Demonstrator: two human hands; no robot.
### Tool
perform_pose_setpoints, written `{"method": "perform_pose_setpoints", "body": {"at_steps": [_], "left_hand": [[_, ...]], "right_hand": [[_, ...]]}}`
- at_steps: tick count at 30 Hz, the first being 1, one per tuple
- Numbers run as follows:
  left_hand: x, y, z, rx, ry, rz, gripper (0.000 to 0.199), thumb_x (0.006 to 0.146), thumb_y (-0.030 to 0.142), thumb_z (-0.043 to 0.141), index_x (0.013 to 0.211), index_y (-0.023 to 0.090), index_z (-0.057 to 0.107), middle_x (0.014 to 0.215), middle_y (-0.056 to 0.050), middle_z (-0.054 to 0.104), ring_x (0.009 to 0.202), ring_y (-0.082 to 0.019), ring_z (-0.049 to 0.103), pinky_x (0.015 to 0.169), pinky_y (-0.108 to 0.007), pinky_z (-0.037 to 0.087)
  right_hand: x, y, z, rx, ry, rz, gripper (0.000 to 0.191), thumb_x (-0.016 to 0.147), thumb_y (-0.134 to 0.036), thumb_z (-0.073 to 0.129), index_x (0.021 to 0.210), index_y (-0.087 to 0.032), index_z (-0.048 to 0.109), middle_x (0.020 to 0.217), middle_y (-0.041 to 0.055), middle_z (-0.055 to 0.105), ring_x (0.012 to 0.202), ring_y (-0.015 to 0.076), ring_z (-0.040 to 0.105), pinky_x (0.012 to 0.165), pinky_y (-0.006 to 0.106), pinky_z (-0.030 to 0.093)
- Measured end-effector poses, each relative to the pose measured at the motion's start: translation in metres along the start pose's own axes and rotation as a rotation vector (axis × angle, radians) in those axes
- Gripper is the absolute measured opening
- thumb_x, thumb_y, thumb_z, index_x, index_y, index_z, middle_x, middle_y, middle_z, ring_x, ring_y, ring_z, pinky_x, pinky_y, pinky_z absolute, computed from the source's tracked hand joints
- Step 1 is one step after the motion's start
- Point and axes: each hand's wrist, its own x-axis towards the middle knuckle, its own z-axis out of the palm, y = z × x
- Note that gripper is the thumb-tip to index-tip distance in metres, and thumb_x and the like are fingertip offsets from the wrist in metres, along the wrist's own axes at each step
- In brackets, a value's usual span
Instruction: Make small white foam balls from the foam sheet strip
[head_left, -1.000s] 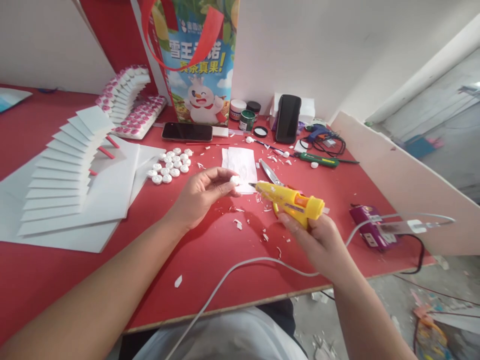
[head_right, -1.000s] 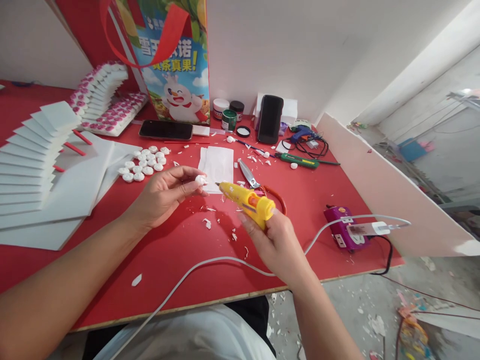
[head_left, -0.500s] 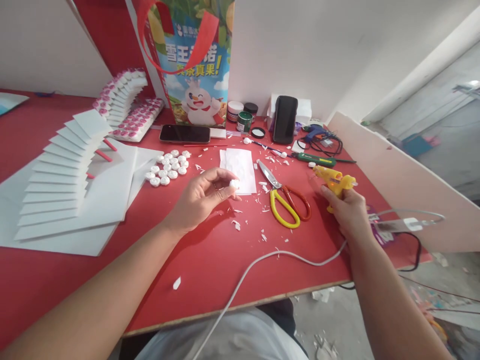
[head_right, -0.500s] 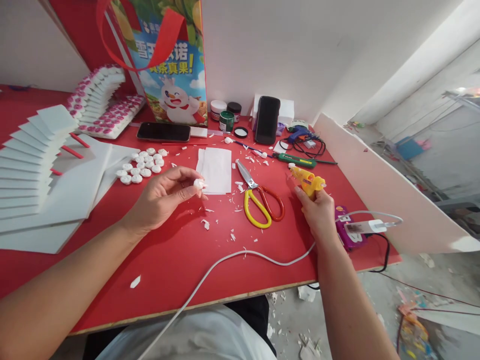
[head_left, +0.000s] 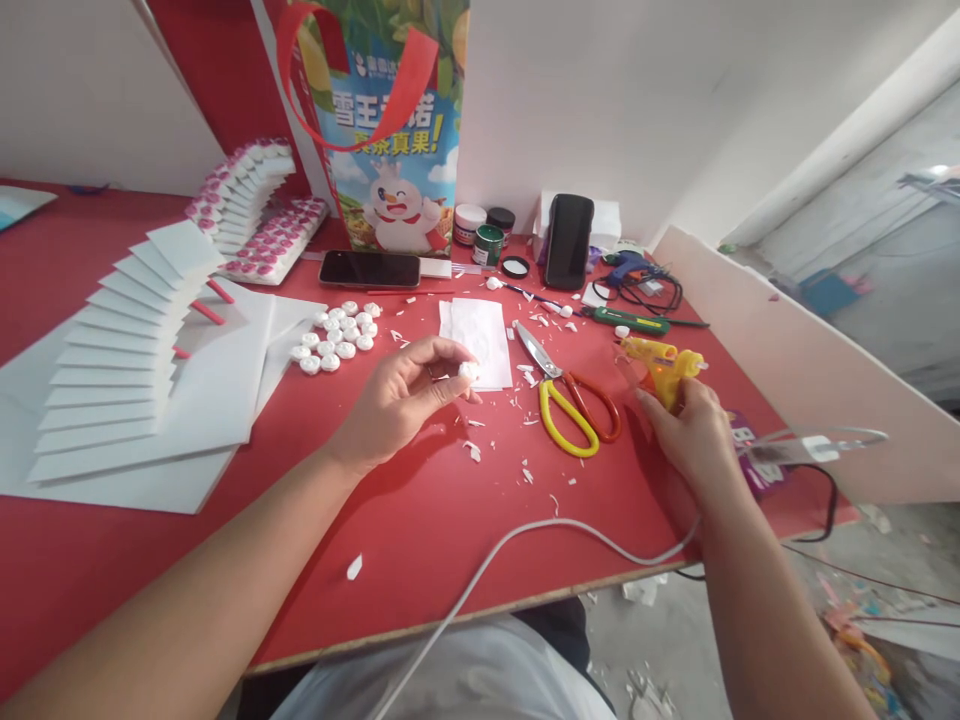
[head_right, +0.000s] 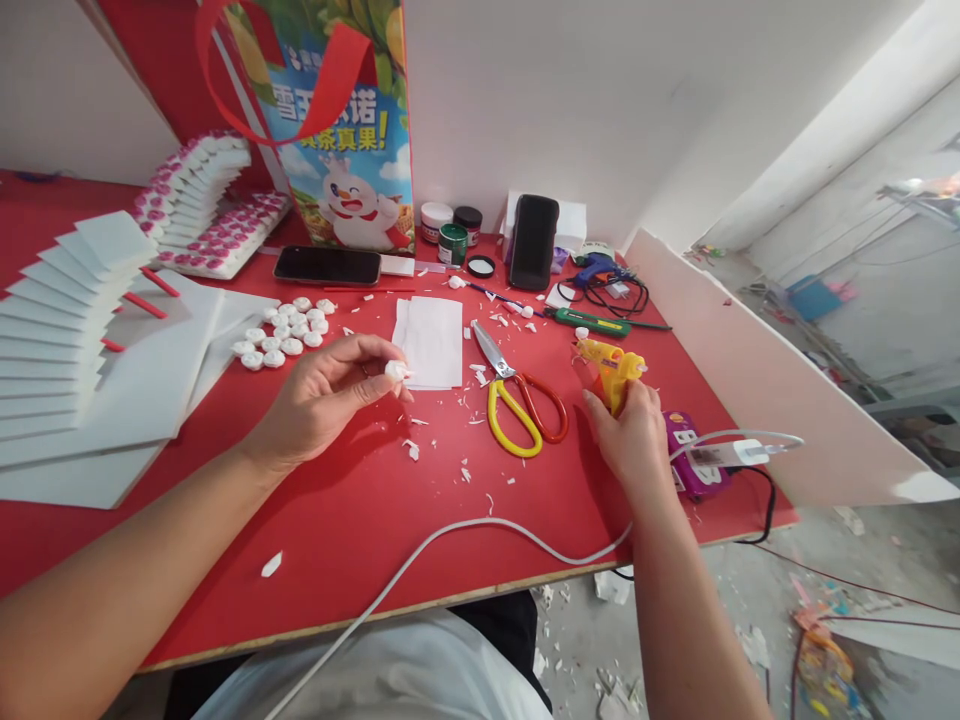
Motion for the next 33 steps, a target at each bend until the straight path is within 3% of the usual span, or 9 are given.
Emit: {"method": "perform_pose_setpoints", "body": {"at_steps": [2,4,6,8,11,14,17,28,33], "left_hand": [[0.000,0.000,0.001,0.003,0.002,0.004,0.019,0.086,0.032,0.076,0.101,0.022,0.070,0.085,-0.002,0.071,0.080,-0.017,0.070,0.079,-0.031,0.057],[-0.001,0.000,0.001,0.012,0.000,0.009,0.019,0.088,0.033,0.074,0.103,0.022,0.072,0.085,-0.003,0.071,0.081,-0.018,0.069,0.081,-0.032,0.057],[-0.001,0.000,0.002,0.020,-0.007,0.014,0.020,0.089,0.033,0.073,0.106,0.021,0.073,0.085,-0.003,0.071,0.083,-0.018,0.069,0.083,-0.032,0.056],[-0.002,0.000,0.002,0.025,-0.013,0.015,0.022,0.090,0.033,0.072,0.108,0.021,0.073,0.085,-0.003,0.071,0.085,-0.018,0.069,0.084,-0.031,0.056],[-0.002,0.000,0.003,0.009,0.004,0.016,0.022,0.089,0.032,0.074,0.108,0.021,0.072,0.091,-0.004,0.072,0.084,-0.017,0.070,0.082,-0.030,0.057],[0.000,-0.001,0.003,-0.038,0.018,0.036,0.019,0.087,0.029,0.076,0.103,0.020,0.069,0.094,-0.003,0.071,0.083,-0.016,0.070,0.083,-0.030,0.057],[0.002,-0.003,0.002,-0.070,0.021,0.053,0.017,0.086,0.027,0.077,0.101,0.021,0.069,0.094,-0.002,0.071,0.086,-0.015,0.070,0.085,-0.030,0.058],[0.004,-0.006,0.003,-0.084,0.063,0.045,0.019,0.085,0.029,0.079,0.100,0.019,0.071,0.095,-0.003,0.074,0.091,-0.017,0.071,0.086,-0.030,0.059],[0.004,-0.006,0.005,-0.090,0.061,0.027,0.019,0.086,0.028,0.078,0.100,0.019,0.070,0.093,-0.003,0.074,0.088,-0.016,0.072,0.086,-0.030,0.059]], "right_hand": [[-0.014,-0.004,-0.003,-0.016,0.028,-0.020,0.050,0.078,-0.057,0.060,0.103,-0.015,0.060,0.105,0.0198,0.063,0.102,0.0352,0.060,0.085,0.048,0.049],[-0.032,-0.012,-0.010,-0.034,0.071,-0.052,0.069,0.083,-0.053,0.061,0.132,-0.005,0.053,0.129,0.0288,0.056,0.122,0.0417,0.055,0.097,0.054,0.047],[-0.050,-0.027,-0.022,-0.035,0.137,-0.159,0.074,0.087,-0.050,0.062,0.143,-0.005,0.048,0.139,0.0297,0.052,0.130,0.0429,0.052,0.102,0.056,0.046],[-0.065,-0.049,-0.032,0.061,0.207,-0.306,0.055,0.091,-0.042,0.062,0.138,-0.013,0.058,0.130,0.0225,0.061,0.121,0.0356,0.060,0.099,0.049,0.051],[-0.074,-0.090,-0.037,0.406,0.041,-0.520,0.031,0.096,-0.026,0.061,0.125,-0.021,0.069,0.118,0.0124,0.069,0.094,0.0209,0.070,0.086,0.036,0.057],[-0.068,-0.127,-0.021,0.674,-0.208,-0.554,0.023,0.096,-0.022,0.060,0.115,-0.021,0.073,0.107,0.0082,0.072,0.082,0.0150,0.070,0.076,0.031,0.058],[-0.055,-0.151,0.003,0.836,-0.274,-0.526,0.018,0.092,-0.023,0.067,0.107,-0.019,0.074,0.096,0.0057,0.072,0.079,0.0149,0.071,0.070,0.029,0.058],[-0.060,-0.161,0.033,1.048,-0.189,-0.456,0.004,0.090,-0.021,0.070,0.093,-0.020,0.071,0.091,0.0041,0.068,0.081,0.0160,0.070,0.073,0.032,0.061],[-0.059,-0.159,0.034,0.969,-0.064,-0.572,0.004,0.091,-0.016,0.067,0.091,-0.019,0.069,0.087,0.0032,0.068,0.077,0.0144,0.068,0.071,0.030,0.058]]}}
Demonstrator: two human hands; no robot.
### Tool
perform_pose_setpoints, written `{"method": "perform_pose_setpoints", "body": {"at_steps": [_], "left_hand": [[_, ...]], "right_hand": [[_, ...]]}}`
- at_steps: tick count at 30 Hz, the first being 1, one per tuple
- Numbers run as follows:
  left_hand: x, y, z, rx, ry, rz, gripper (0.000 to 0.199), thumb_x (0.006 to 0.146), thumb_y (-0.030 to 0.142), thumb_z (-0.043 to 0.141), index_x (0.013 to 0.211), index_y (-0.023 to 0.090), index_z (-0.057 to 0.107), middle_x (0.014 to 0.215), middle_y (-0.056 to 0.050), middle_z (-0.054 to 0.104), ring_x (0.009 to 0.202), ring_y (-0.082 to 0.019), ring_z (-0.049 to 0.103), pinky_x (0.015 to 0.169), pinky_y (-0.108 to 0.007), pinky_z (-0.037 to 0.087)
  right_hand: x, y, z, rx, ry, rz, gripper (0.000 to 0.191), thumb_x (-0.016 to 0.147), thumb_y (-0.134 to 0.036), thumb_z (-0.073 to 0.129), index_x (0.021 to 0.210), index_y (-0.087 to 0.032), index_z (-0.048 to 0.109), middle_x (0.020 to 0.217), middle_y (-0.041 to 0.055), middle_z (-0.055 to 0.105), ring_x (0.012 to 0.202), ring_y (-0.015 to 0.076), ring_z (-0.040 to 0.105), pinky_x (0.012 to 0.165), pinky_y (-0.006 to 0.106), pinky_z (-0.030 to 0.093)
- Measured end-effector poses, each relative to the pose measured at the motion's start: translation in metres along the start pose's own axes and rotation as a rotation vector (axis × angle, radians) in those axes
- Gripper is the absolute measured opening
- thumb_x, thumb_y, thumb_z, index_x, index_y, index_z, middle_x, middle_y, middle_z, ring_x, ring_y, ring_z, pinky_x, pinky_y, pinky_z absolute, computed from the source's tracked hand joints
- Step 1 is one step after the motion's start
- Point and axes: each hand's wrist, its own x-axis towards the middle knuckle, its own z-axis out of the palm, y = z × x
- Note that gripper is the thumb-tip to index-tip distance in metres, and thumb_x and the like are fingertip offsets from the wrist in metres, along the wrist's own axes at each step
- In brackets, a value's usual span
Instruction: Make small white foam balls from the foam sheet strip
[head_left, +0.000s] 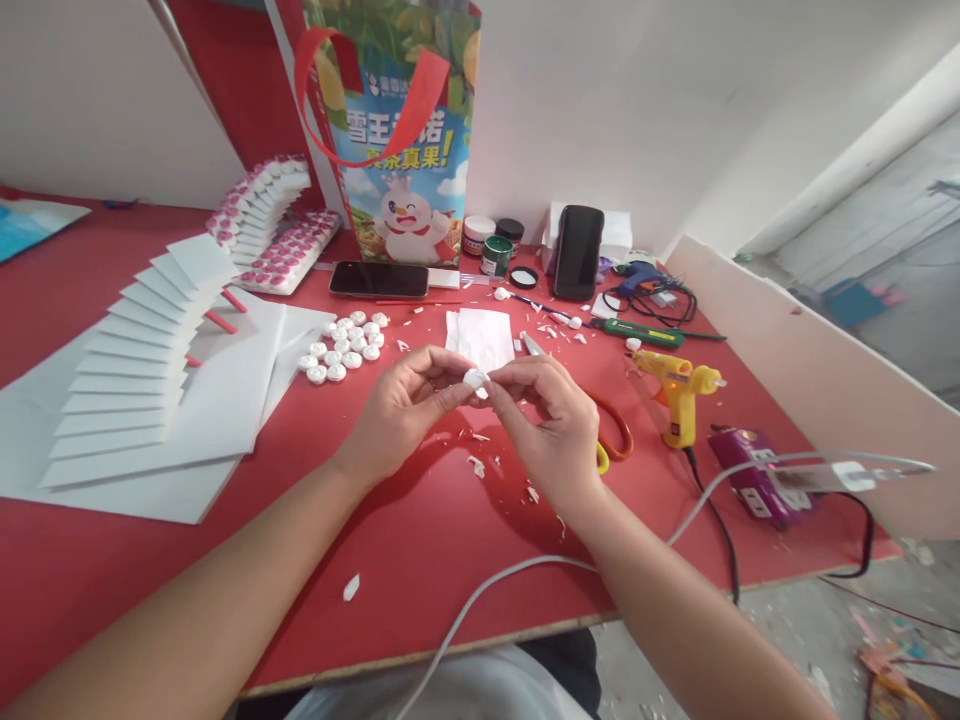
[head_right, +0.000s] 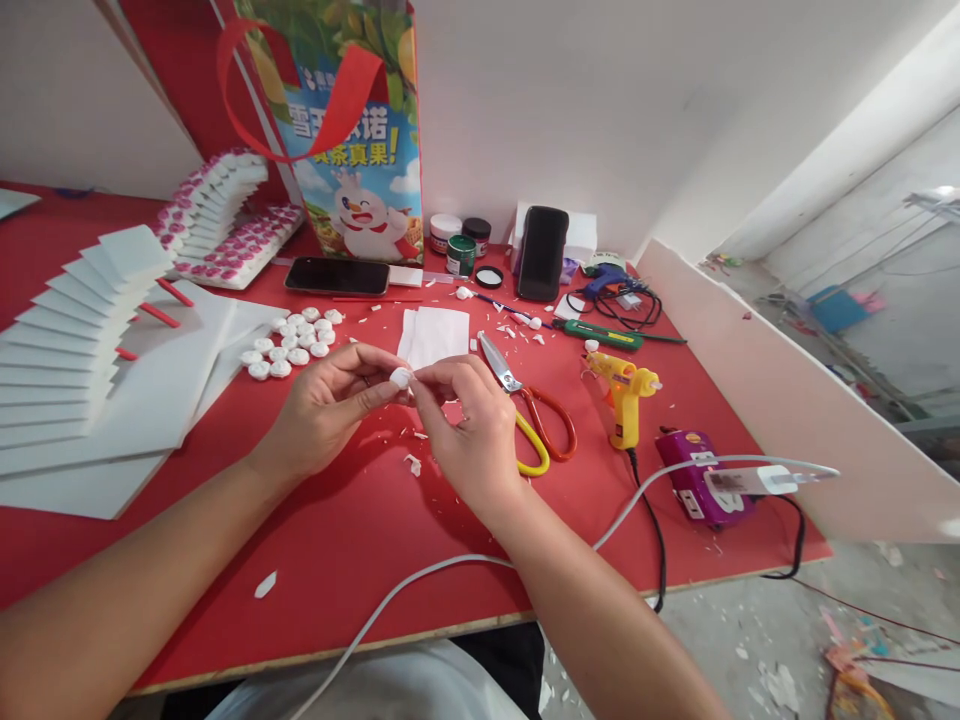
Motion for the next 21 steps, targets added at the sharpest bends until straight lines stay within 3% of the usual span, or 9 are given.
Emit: {"method": "perform_pose_setpoints", "body": {"at_steps": [13,21], "left_hand": [[-0.0001,-0.0035,-0.0020,-0.019,0.005,-0.018,0.018,0.086,0.028,0.078,0.100,0.019,0.070,0.092,-0.002,0.074,0.088,-0.016,0.072,0.084,-0.029,0.059],[0.0007,-0.0029,-0.0034,0.041,0.040,-0.005,0.021,0.084,0.030,0.079,0.099,0.020,0.070,0.091,-0.002,0.073,0.087,-0.016,0.070,0.083,-0.030,0.058]], "right_hand": [[-0.0008,0.0075,-0.0026,-0.183,-0.044,-0.299,0.016,0.094,-0.008,0.059,0.100,-0.020,0.067,0.095,0.0069,0.067,0.086,0.0155,0.068,0.077,0.030,0.058],[-0.0010,0.0098,-0.0057,-0.397,-0.126,-0.485,0.024,0.095,-0.006,0.052,0.113,-0.018,0.062,0.099,0.0108,0.069,0.086,0.0186,0.068,0.070,0.030,0.057]]}}
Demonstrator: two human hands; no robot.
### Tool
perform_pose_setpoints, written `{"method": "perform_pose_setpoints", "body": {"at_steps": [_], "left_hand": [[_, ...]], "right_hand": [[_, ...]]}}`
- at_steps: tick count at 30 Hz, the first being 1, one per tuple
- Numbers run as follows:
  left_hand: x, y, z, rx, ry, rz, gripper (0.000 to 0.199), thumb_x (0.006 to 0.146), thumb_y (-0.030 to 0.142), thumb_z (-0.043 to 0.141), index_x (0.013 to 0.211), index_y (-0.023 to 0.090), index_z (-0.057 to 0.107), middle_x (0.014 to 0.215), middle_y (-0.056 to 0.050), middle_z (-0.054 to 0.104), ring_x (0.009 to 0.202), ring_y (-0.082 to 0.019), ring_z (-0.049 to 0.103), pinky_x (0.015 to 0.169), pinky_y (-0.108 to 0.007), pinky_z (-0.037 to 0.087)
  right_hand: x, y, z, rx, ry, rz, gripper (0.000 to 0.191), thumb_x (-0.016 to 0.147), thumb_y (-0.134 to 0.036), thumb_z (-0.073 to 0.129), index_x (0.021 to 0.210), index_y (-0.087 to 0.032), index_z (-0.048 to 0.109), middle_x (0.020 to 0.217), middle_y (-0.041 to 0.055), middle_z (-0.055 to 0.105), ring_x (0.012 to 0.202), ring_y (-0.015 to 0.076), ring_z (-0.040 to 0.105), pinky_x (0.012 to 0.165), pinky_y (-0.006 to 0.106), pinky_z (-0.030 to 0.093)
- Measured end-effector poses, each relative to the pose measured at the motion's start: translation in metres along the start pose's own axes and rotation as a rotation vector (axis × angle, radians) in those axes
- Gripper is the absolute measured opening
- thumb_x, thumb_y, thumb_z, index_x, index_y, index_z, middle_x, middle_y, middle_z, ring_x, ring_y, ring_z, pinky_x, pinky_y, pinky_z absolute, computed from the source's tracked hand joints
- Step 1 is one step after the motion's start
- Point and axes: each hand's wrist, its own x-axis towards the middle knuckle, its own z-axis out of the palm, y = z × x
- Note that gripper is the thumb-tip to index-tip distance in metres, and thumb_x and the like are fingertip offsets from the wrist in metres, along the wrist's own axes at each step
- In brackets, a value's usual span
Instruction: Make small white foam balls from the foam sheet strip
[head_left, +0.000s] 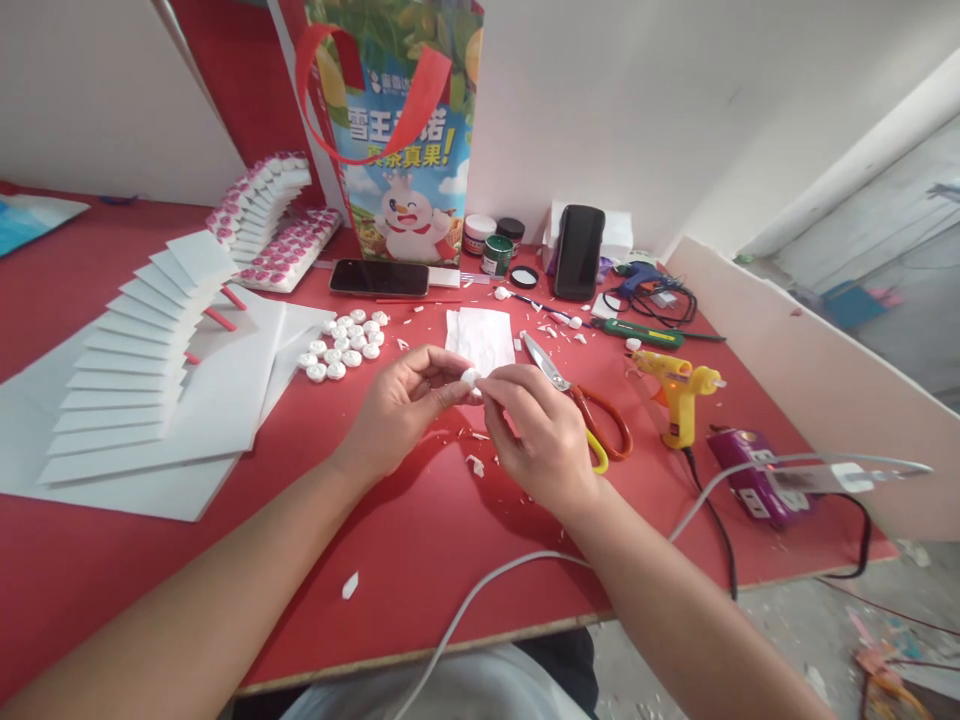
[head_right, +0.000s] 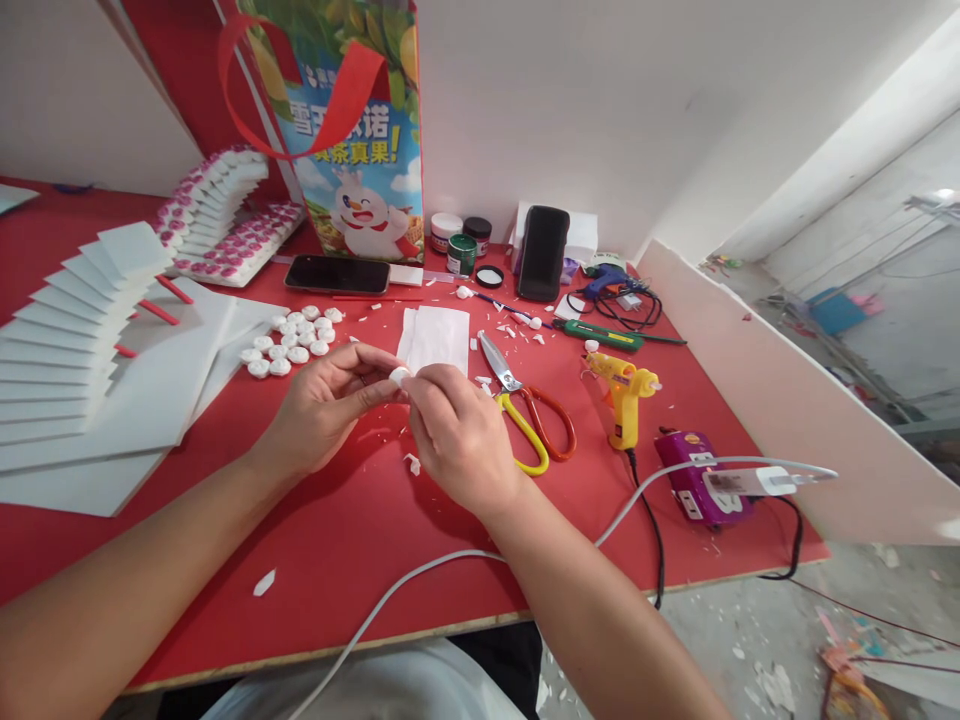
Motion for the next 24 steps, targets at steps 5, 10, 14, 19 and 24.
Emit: {"method": "perform_pose_setpoints", "body": {"at_steps": [5,10,14,19,24], "left_hand": [[-0.0021,0.0064,0.0030,0.170,0.059,0.087,0.023,0.082,0.033,0.081,0.097,0.019,0.071,0.093,-0.003,0.072,0.089,-0.017,0.069,0.081,-0.029,0.057],[-0.0016,0.0065,0.0052,0.136,0.137,0.076,0.024,0.081,0.034,0.081,0.097,0.019,0.070,0.094,-0.003,0.072,0.091,-0.018,0.069,0.084,-0.030,0.056],[0.0019,0.0029,0.0029,-0.075,0.136,-0.008,0.025,0.081,0.033,0.081,0.097,0.019,0.069,0.094,-0.003,0.074,0.087,-0.016,0.071,0.088,-0.033,0.056],[0.0016,0.0021,0.0023,-0.182,0.065,-0.076,0.023,0.082,0.032,0.081,0.097,0.019,0.069,0.094,-0.002,0.075,0.089,-0.017,0.073,0.096,-0.038,0.057],[-0.0001,0.0006,0.0032,-0.151,0.013,-0.078,0.022,0.082,0.032,0.081,0.097,0.019,0.070,0.098,-0.004,0.075,0.098,-0.021,0.073,0.097,-0.041,0.058]], "right_hand": [[-0.0018,0.0006,-0.0007,-0.125,-0.049,-0.044,0.027,0.095,-0.006,0.051,0.118,-0.016,0.061,0.101,0.0120,0.069,0.086,0.0203,0.067,0.070,0.032,0.057],[-0.0029,-0.0017,-0.0027,-0.151,-0.095,-0.065,0.033,0.093,-0.007,0.052,0.122,-0.017,0.065,0.099,0.0125,0.069,0.083,0.0222,0.068,0.070,0.035,0.057],[-0.0014,-0.0043,-0.0036,0.018,-0.032,0.019,0.036,0.093,-0.009,0.051,0.122,-0.023,0.068,0.099,0.0092,0.071,0.085,0.0191,0.069,0.073,0.032,0.058],[0.0021,0.0007,-0.0013,0.247,0.069,0.330,0.027,0.094,-0.011,0.053,0.110,-0.021,0.073,0.093,0.0058,0.068,0.075,0.0124,0.065,0.066,0.026,0.055],[0.0024,0.0051,0.0001,0.295,0.057,0.325,0.025,0.092,-0.009,0.055,0.106,-0.018,0.074,0.094,0.0064,0.068,0.075,0.0119,0.064,0.067,0.026,0.055]]}}
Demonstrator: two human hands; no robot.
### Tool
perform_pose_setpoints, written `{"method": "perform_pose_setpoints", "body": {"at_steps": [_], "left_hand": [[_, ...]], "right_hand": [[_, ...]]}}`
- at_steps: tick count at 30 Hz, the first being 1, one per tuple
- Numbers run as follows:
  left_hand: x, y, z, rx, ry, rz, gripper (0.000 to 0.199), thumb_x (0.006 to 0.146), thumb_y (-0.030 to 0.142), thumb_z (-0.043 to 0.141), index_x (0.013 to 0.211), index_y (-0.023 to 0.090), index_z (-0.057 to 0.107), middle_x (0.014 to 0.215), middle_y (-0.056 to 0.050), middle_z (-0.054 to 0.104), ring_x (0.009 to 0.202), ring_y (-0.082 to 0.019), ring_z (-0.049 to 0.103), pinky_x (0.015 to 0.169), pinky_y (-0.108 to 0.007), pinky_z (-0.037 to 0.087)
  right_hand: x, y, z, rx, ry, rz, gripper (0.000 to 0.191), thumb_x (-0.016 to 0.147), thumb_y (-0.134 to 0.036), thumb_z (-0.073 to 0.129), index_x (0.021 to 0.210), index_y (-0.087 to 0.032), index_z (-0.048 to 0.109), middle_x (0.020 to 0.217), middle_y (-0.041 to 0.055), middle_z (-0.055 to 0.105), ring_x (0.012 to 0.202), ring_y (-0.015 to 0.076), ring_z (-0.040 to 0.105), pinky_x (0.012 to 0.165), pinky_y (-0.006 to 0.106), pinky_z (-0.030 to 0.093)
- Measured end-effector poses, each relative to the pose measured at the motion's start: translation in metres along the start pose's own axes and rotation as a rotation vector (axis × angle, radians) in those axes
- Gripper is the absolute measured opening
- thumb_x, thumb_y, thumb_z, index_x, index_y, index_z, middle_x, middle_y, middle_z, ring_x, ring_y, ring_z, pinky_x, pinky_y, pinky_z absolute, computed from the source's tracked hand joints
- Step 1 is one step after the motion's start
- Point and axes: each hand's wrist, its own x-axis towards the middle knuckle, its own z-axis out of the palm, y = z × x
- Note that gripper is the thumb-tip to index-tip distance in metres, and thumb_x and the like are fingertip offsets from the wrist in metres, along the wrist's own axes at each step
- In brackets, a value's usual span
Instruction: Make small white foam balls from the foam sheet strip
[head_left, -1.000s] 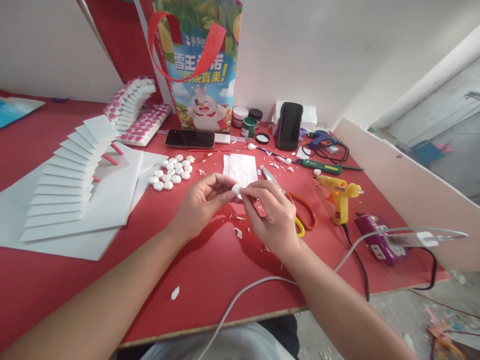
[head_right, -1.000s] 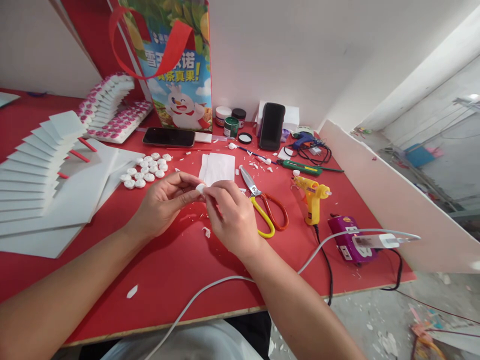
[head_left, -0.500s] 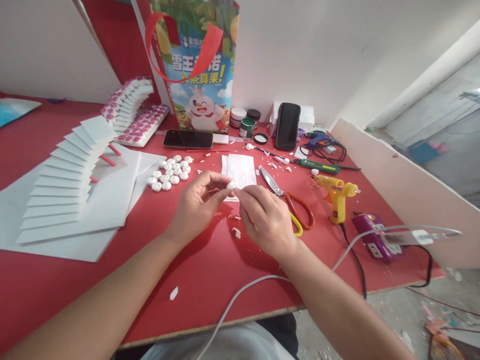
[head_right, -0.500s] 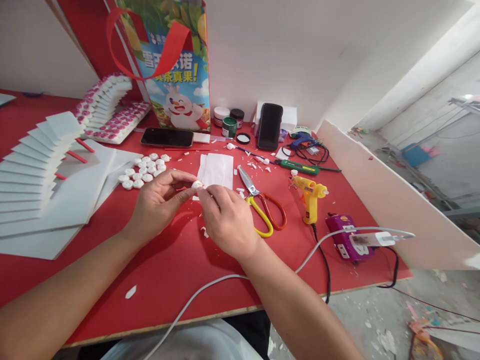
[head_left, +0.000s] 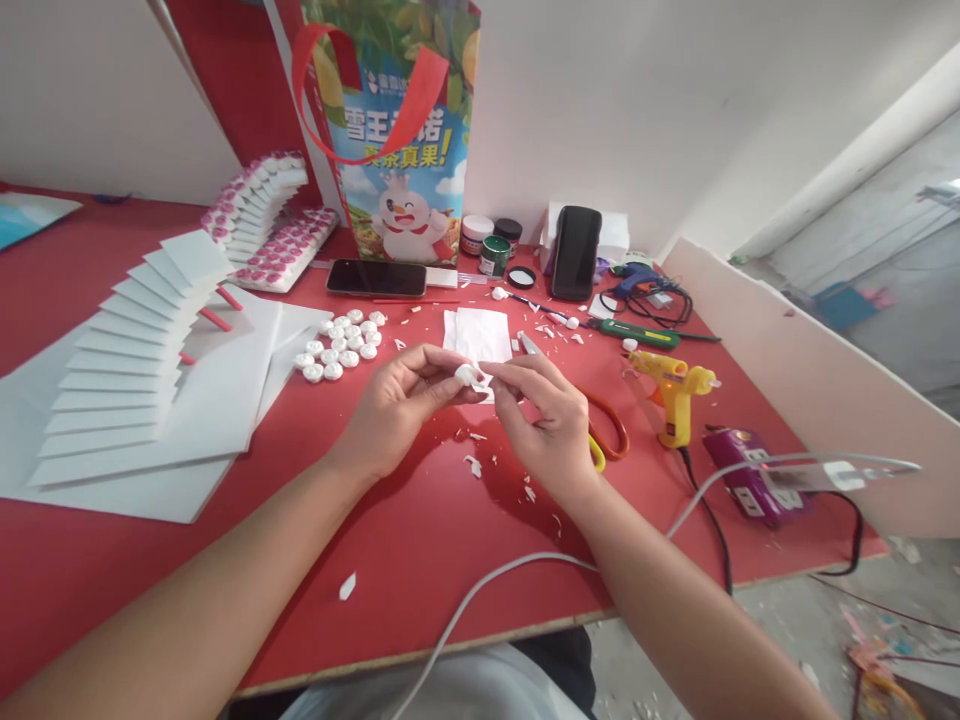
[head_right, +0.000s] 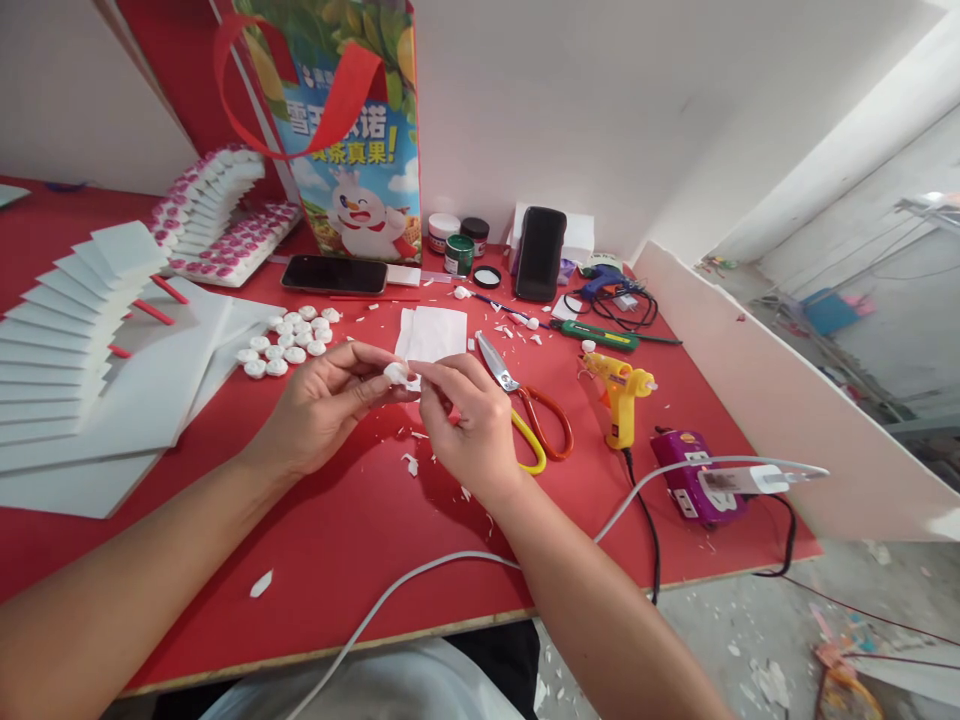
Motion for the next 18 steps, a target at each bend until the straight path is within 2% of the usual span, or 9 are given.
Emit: {"method": "perform_pose_setpoints", "body": {"at_steps": [11,18], "left_hand": [[-0.0007,0.0004,-0.0008,0.036,-0.009,0.013,0.023,0.083,0.032,0.080,0.099,0.019,0.070,0.095,-0.003,0.075,0.093,-0.020,0.074,0.094,-0.037,0.059],[-0.0013,0.0007,-0.0005,0.055,0.020,-0.023,0.027,0.080,0.035,0.082,0.097,0.019,0.069,0.091,-0.003,0.074,0.085,-0.020,0.075,0.089,-0.037,0.060]], "right_hand": [[-0.0022,-0.0007,-0.0008,-0.137,-0.010,-0.195,0.029,0.092,-0.008,0.054,0.110,-0.022,0.072,0.096,0.0073,0.069,0.083,0.0150,0.069,0.073,0.028,0.058],[-0.0022,0.0030,-0.0053,-0.278,-0.083,-0.292,0.033,0.092,-0.011,0.053,0.116,-0.024,0.071,0.097,0.0074,0.071,0.081,0.0176,0.070,0.069,0.030,0.059]]}}
